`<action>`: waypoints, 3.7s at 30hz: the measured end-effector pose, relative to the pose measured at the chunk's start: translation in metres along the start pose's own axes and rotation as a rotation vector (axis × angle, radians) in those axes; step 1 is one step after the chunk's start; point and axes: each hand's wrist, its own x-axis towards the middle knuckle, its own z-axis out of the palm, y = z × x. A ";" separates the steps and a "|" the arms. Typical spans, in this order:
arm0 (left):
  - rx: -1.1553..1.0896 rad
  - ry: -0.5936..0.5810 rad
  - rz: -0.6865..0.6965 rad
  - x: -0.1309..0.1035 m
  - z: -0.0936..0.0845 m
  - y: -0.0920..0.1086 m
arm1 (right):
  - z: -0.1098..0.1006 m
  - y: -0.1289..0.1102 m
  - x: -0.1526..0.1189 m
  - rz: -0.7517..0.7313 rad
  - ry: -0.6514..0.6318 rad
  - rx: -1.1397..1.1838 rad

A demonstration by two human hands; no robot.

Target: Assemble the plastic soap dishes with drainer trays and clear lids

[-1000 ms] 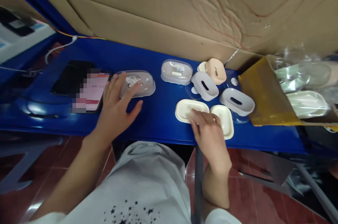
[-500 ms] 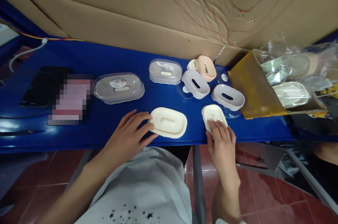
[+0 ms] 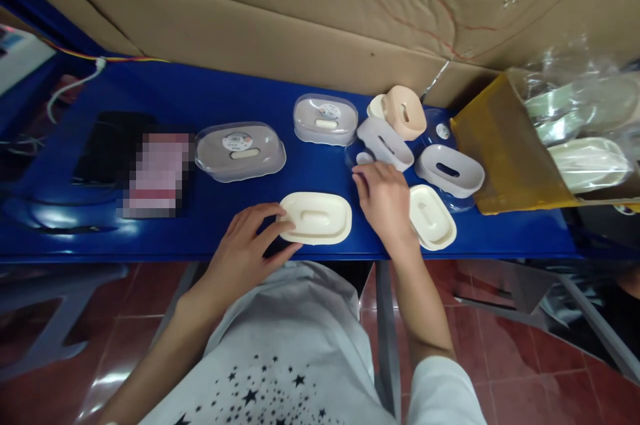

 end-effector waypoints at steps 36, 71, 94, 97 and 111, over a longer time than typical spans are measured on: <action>-0.294 0.065 -0.069 -0.006 0.009 -0.009 | 0.017 -0.025 -0.093 -0.258 -0.083 0.081; -0.218 -0.106 0.043 -0.012 -0.023 -0.026 | 0.000 0.031 -0.034 -0.090 0.037 0.000; -0.392 0.101 -0.032 -0.011 -0.026 -0.028 | 0.012 -0.021 -0.088 -0.363 0.084 0.307; -0.410 0.077 -0.043 -0.014 -0.019 -0.024 | 0.011 -0.016 -0.088 -0.304 0.186 0.294; -0.199 0.223 -0.179 -0.028 -0.057 -0.047 | 0.003 -0.011 -0.096 -0.336 0.026 0.134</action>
